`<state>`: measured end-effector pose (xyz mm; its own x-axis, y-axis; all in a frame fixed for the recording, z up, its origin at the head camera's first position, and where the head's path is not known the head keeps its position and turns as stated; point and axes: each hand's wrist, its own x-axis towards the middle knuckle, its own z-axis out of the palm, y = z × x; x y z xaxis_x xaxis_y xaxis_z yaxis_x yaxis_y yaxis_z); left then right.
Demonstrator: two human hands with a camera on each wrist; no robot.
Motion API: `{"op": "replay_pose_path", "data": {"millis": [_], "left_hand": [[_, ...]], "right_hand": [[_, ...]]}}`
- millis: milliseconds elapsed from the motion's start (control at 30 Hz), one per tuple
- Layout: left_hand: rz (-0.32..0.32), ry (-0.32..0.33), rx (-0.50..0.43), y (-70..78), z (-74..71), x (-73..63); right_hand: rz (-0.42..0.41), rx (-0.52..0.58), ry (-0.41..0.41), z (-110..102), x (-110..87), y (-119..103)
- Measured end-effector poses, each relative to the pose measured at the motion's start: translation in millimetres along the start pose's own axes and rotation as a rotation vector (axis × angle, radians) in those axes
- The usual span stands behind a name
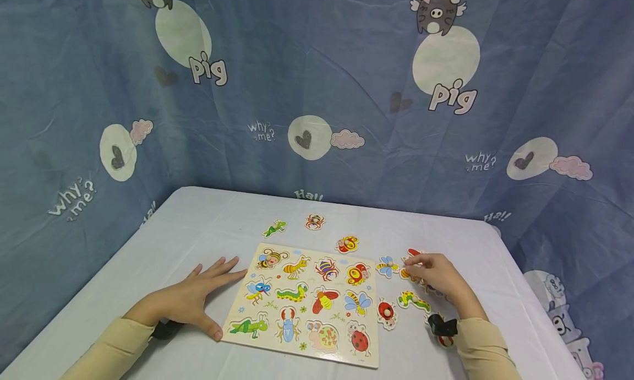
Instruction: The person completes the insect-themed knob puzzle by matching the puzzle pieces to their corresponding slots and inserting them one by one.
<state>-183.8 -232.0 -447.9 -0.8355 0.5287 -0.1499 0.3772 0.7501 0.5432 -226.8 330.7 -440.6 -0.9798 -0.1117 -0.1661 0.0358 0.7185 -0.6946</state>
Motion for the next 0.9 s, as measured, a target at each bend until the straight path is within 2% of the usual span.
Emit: {"op": "replay_pose_path", "data": {"millis": [433, 900], "left_hand": [[0.008, -0.001, -0.001, -0.9, 0.3, 0.8], [-0.003, -0.006, -0.003, -0.9, 0.6, 1.0]], "right_hand": [[0.055, -0.034, 0.027, -0.3, 2.7, -2.0], [-0.014, -0.119, 0.057, 5.0, 3.4, -1.0]]}}
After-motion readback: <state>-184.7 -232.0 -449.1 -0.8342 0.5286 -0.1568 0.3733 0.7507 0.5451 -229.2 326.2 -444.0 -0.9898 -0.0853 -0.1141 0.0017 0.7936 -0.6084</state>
